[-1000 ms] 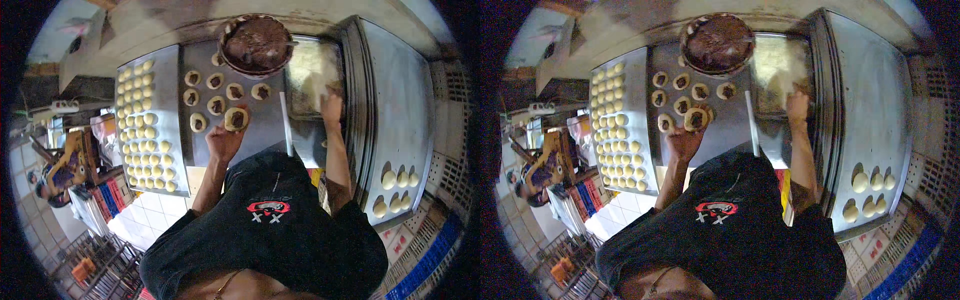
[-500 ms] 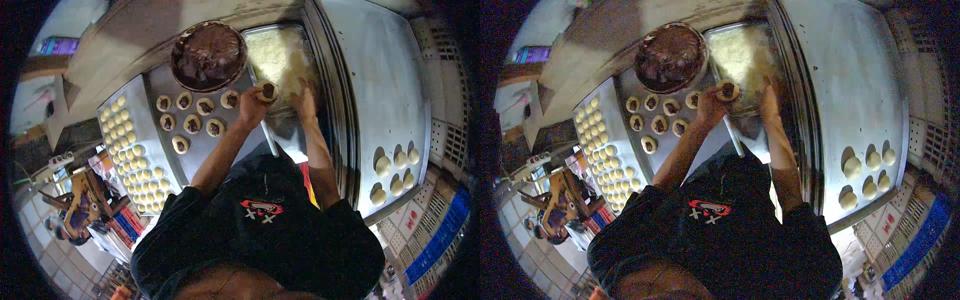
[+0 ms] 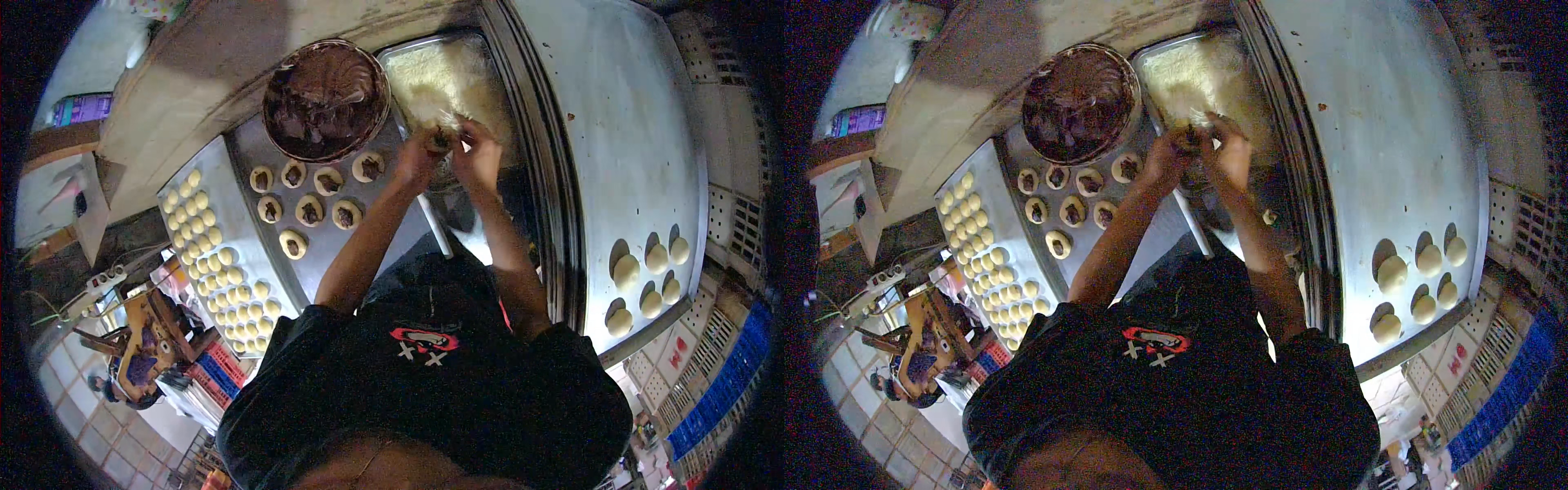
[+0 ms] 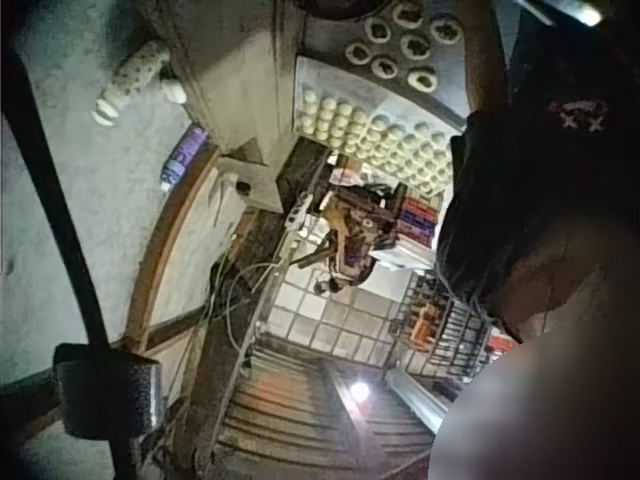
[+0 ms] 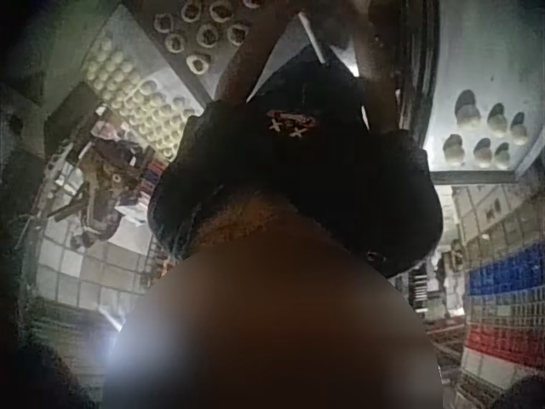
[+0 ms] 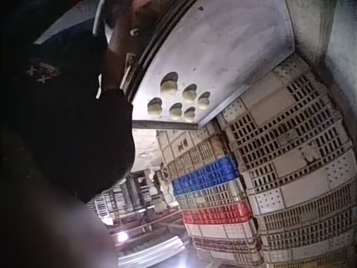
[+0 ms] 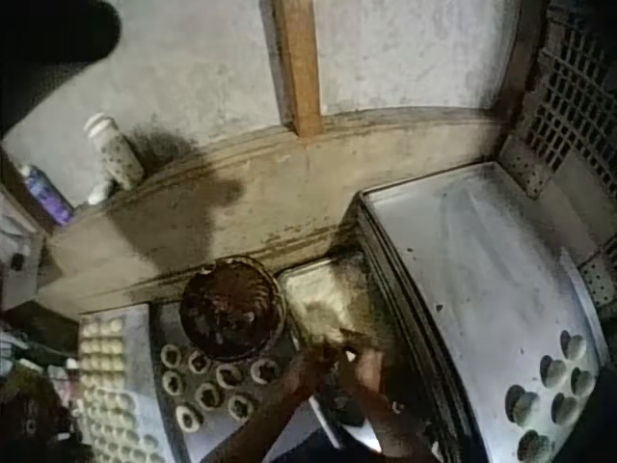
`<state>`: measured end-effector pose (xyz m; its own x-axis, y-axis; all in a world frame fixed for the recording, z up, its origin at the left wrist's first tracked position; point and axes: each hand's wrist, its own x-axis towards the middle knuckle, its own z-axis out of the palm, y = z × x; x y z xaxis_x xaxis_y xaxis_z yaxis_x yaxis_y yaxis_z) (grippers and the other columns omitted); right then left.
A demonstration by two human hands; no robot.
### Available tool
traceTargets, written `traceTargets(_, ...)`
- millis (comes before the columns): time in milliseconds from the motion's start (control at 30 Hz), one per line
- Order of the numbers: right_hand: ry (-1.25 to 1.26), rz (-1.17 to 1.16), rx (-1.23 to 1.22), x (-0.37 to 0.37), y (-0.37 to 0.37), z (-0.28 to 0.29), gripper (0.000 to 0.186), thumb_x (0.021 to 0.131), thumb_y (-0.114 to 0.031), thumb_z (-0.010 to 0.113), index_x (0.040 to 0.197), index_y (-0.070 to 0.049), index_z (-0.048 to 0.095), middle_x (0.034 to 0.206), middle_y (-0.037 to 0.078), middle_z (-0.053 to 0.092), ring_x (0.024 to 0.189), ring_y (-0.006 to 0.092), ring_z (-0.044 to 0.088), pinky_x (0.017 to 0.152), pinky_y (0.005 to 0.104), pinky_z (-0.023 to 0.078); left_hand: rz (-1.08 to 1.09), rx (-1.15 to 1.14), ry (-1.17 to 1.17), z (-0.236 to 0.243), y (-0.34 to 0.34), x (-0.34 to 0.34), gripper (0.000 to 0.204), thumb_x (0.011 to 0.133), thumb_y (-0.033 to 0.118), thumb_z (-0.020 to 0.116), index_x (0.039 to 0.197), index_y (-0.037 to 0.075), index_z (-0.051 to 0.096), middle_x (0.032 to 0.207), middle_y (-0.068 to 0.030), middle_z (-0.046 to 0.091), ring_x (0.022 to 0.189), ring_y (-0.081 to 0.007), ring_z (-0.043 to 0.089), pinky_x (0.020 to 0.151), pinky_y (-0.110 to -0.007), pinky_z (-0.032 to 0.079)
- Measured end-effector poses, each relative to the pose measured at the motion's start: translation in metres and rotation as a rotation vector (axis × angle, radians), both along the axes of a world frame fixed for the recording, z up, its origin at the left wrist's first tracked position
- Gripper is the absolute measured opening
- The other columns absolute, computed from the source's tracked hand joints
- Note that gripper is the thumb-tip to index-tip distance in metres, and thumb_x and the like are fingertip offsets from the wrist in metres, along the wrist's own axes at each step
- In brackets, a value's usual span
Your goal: Filling dough with chocolate and preparing it on trays in a bakery.
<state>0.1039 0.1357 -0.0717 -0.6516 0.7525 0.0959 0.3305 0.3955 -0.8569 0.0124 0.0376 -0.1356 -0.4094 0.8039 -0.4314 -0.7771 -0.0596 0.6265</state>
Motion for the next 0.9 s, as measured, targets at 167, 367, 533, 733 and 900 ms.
traceTargets(167, -0.064, 0.000, 0.159, 0.001, -0.012, -0.015, 0.027, 0.089, -0.009, 0.053, 0.114, -0.008, 0.065, 0.104, 0.020, 0.066, 0.098, 0.0333, 0.065, 0.082, 0.0383, 0.053, -0.051, -0.176, 0.739, 0.019, 0.013, 0.008, 0.034, 0.096, 0.027, 0.050, 0.114, -0.001, 0.054, 0.100, -0.0073, 0.063, 0.090, -0.0190, 0.060, 0.077, -0.032, 0.049)
traceTargets(367, 0.694, 0.178, -0.927, 0.012, 0.033, -0.048, 0.024, 0.087, -0.003, 0.058, 0.109, -0.005, 0.066, 0.108, 0.016, 0.067, 0.097, 0.0231, 0.067, 0.083, 0.0316, 0.052, -0.051, -0.147, 0.517, 0.026, 0.000, -0.010, 0.034, 0.091, 0.019, 0.059, 0.120, 0.003, 0.053, 0.099, -0.0061, 0.063, 0.084, -0.0170, 0.060, 0.072, -0.028, 0.048)
traceTargets(533, 0.059, 0.222, 0.053, 0.013, 0.037, -0.015, 0.021, 0.084, 0.002, 0.063, 0.105, 0.003, 0.064, 0.097, 0.011, 0.067, 0.089, 0.0212, 0.065, 0.080, 0.0330, 0.052, 0.047, -0.135, 0.249, 0.033, -0.012, -0.017, 0.035, 0.088, 0.011, 0.058, 0.122, 0.004, 0.055, 0.096, -0.0033, 0.063, 0.077, -0.0166, 0.060, 0.071, -0.029, 0.051)
traceTargets(733, 0.112, 0.185, -0.650, 0.021, 0.031, -0.020, 0.013, 0.085, 0.002, 0.063, 0.097, 0.002, 0.066, 0.097, 0.008, 0.067, 0.089, 0.0131, 0.062, 0.078, 0.0308, 0.052, -0.126, -0.059, 0.360, 0.059, 0.002, -0.019, 0.033, 0.090, 0.015, 0.055, 0.120, 0.001, 0.055, 0.096, -0.0049, 0.064, 0.080, -0.0170, 0.063, 0.073, -0.031, 0.055)
traceTargets(900, -0.050, 0.050, -0.178, 0.010, 0.000, 0.009, 0.021, 0.079, 0.002, 0.068, 0.100, 0.002, 0.065, 0.093, 0.010, 0.066, 0.086, 0.0196, 0.065, 0.075, 0.0313, 0.053, -0.023, -0.114, 0.571, 0.035, 0.013, -0.009, 0.037, 0.087, 0.017, 0.056, 0.120, 0.000, 0.056, 0.100, -0.0069, 0.065, 0.083, -0.0173, 0.063, 0.073, -0.031, 0.053)
